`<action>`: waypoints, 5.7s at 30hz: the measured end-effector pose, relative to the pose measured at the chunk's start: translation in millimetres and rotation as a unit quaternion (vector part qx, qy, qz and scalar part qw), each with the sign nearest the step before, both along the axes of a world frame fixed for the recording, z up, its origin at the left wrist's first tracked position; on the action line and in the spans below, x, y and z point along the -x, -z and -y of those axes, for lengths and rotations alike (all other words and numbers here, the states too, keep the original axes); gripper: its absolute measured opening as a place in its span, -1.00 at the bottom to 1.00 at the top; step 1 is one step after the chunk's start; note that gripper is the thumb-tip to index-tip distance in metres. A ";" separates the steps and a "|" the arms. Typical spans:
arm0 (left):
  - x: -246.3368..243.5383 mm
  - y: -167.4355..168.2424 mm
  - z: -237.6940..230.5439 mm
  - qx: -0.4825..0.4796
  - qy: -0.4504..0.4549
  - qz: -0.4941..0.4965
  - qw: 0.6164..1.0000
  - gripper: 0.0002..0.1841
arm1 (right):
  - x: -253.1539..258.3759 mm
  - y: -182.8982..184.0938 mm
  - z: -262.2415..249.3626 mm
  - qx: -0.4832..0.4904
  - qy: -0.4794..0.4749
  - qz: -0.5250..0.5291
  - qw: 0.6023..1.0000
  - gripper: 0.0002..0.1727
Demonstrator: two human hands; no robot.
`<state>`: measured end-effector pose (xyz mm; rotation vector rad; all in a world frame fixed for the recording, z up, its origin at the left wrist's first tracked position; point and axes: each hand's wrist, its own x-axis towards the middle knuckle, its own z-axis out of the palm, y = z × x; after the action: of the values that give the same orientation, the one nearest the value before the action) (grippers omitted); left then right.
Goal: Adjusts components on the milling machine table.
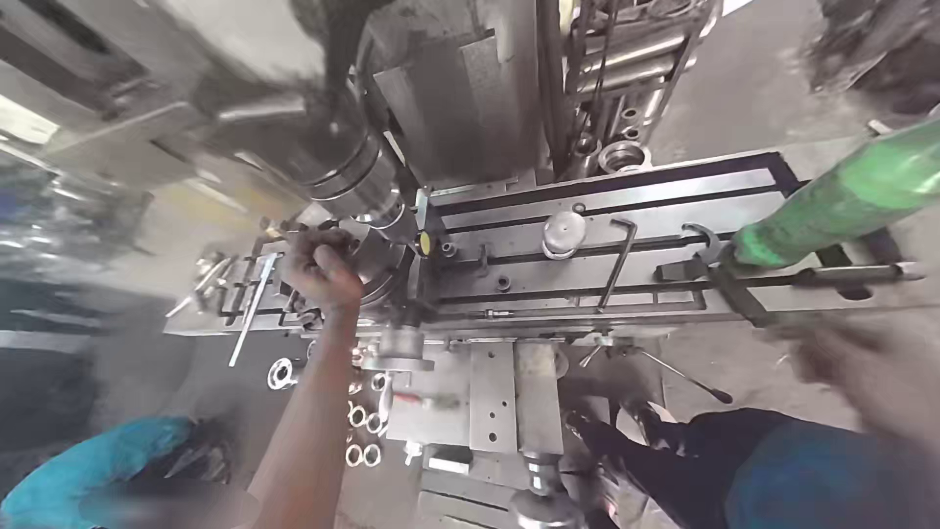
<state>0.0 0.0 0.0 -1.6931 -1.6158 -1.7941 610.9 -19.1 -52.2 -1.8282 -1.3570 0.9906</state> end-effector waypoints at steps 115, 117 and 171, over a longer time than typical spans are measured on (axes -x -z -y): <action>4.4 -0.4 -0.2 -0.006 -0.026 -0.062 0.998 -0.71 | 266.9 74.2 -42.6 -0.308 -0.155 -0.065 0.937 -0.59; 4.6 -0.2 -0.3 -0.009 -0.025 -0.061 0.998 -0.71 | 267.2 74.5 -42.2 -0.307 -0.154 -0.063 0.937 -0.59; 3.6 -1.3 -0.7 -0.014 -0.026 -0.080 0.996 -0.68 | 268.2 75.4 -43.1 -0.303 -0.157 -0.056 0.938 -0.59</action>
<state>-3.6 0.7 1.3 -1.7163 -1.5459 -1.6054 342.7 24.0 -127.6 -1.1035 -1.6823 0.6996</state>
